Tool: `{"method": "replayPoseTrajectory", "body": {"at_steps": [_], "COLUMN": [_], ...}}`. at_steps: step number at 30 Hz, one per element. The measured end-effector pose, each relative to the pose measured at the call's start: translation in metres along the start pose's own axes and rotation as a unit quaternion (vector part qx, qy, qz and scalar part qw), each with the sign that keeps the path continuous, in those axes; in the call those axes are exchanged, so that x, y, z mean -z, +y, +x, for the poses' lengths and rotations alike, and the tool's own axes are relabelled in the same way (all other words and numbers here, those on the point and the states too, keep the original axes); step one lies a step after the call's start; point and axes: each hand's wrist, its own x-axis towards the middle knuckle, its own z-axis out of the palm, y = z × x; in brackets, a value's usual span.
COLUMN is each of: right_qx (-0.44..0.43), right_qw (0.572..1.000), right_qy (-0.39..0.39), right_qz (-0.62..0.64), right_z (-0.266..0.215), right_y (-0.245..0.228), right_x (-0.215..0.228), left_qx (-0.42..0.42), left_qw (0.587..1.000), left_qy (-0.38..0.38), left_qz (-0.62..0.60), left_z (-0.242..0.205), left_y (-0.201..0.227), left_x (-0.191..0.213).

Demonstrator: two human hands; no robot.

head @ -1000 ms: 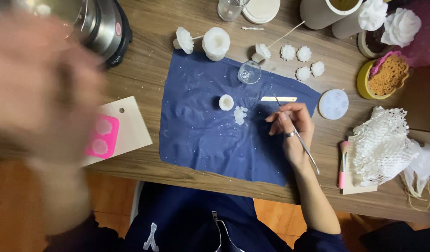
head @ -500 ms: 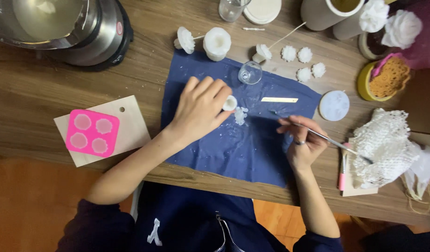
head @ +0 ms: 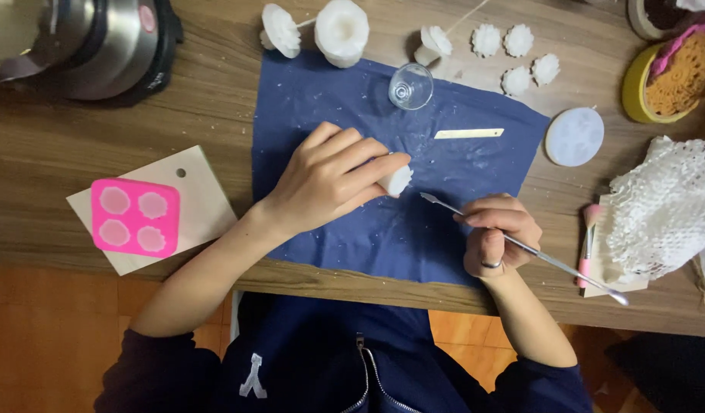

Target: Refining and cleaning small wax candle decorations using a metal scraping tool

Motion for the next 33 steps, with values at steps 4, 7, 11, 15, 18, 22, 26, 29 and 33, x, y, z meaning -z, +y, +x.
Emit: {"method": "replayPoseTrajectory", "body": {"at_steps": [4, 7, 11, 15, 18, 22, 26, 29, 33], "right_qx": [-0.008, -0.006, -0.04, -0.024, 0.004, -0.119, -0.174, -0.177, -0.086], "right_qw": [1.0, 0.999, 0.998, 0.999, 0.995, 0.969, 0.917, 0.92, 0.961], "right_qy": [-0.017, -0.051, -0.031, 0.003, -0.032, -0.169, -0.278, -0.26, -0.179], "right_qz": [0.017, -0.004, 0.043, 0.044, -0.093, -0.138, -0.228, -0.234, -0.19], "right_z": [-0.002, 0.004, 0.008, 0.019, 0.032, 0.041, 0.037, 0.032, 0.039], "right_y": [0.0, -0.004, -0.007, 0.001, -0.006, -0.027, -0.03, -0.033, -0.029], "right_x": [0.005, 0.006, 0.0, 0.01, 0.023, 0.02, 0.01, 0.008, 0.015], "left_qx": [-0.008, 0.019, 0.058, 0.14, 0.257, 0.363, 0.374, 0.384, 0.391], "left_qw": [0.999, 0.993, 0.976, 0.924, 0.817, 0.743, 0.69, 0.677, 0.657], "left_qy": [-0.025, -0.05, -0.065, -0.053, -0.011, -0.013, 0.06, 0.065, 0.066], "left_qz": [-0.039, -0.106, -0.2, -0.353, -0.517, -0.561, -0.617, -0.625, -0.642], "left_z": [0.002, -0.002, -0.002, 0.008, 0.008, 0.009, 0.003, 0.003, 0.001], "left_y": [0.001, 0.002, 0.001, 0.009, 0.012, 0.011, 0.004, 0.002, 0.003], "left_x": [0.002, 0.001, 0.002, 0.014, 0.022, 0.027, 0.016, 0.018, 0.013]}}
